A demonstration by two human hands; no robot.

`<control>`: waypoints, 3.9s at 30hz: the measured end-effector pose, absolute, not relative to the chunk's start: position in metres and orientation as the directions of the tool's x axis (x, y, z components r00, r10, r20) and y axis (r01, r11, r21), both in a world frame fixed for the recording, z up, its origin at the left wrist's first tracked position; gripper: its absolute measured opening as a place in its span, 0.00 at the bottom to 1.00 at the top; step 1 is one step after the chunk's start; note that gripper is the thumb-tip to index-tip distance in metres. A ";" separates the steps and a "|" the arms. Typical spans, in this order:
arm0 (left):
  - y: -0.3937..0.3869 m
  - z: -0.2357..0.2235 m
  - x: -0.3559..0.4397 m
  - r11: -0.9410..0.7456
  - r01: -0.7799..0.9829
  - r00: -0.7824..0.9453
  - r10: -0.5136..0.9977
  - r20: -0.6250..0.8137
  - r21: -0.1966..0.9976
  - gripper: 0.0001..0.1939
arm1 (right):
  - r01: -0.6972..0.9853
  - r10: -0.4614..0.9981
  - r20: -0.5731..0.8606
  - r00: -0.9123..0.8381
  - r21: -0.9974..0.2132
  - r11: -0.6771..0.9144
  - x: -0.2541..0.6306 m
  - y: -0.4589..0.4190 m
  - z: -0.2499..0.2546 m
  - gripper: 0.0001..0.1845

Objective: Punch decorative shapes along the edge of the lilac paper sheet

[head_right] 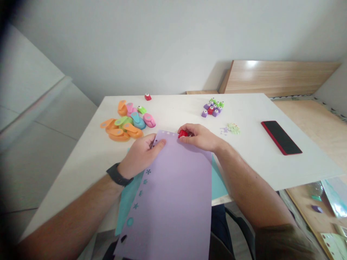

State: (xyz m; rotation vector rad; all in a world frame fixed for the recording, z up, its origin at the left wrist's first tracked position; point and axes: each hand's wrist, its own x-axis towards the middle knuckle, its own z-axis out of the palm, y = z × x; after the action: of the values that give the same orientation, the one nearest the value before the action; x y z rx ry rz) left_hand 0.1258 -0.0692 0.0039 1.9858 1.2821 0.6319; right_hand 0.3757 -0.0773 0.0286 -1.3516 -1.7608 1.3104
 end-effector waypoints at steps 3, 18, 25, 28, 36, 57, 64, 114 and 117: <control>-0.069 0.003 0.126 -0.286 0.586 0.401 0.915 0.036 0.758 0.16 | 0.378 0.936 -0.134 -0.326 -0.926 -0.001 0.376 -0.077 0.028 0.16; -0.070 0.004 0.125 -0.275 0.591 0.375 0.926 0.044 0.759 0.17 | 0.331 0.941 -0.148 -0.305 -0.943 -0.041 0.381 -0.076 0.026 0.14; -0.069 0.005 0.126 -0.271 0.593 0.378 0.925 0.035 0.758 0.17 | 0.308 0.929 -0.160 -0.335 -0.950 -0.052 0.383 -0.074 0.025 0.13; -0.069 0.005 0.126 -0.269 0.582 0.382 0.924 0.035 0.767 0.17 | 0.315 0.924 -0.161 -0.346 -0.948 -0.047 0.383 -0.074 0.025 0.13; -0.068 0.004 0.125 -0.275 0.565 0.387 0.921 0.044 0.778 0.17 | 0.295 0.924 -0.159 -0.348 -0.954 -0.053 0.382 -0.076 0.027 0.13; -0.068 0.005 0.126 -0.273 0.562 0.376 0.925 0.054 0.781 0.17 | 0.272 0.952 -0.105 -0.287 -0.962 -0.024 0.378 -0.077 0.031 0.17; -0.067 0.005 0.126 -0.266 0.558 0.372 0.927 0.049 0.786 0.17 | 0.233 0.956 -0.099 -0.277 -0.972 -0.033 0.383 -0.076 0.027 0.17; -0.074 0.007 0.124 -0.751 0.426 0.602 0.651 0.462 0.504 0.10 | 0.402 0.964 -0.189 -0.189 -0.910 -0.099 0.396 -0.075 0.031 0.12; -0.074 0.007 0.124 -0.758 0.428 0.604 0.645 0.468 0.492 0.10 | 0.400 0.968 -0.196 -0.160 -0.909 -0.118 0.395 -0.074 0.031 0.11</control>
State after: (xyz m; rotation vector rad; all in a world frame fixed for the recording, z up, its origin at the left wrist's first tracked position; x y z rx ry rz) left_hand 0.1241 -0.0739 0.0068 2.5039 0.8678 0.9210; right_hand 0.3954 -0.0744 0.0306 -1.5297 -1.5778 1.2674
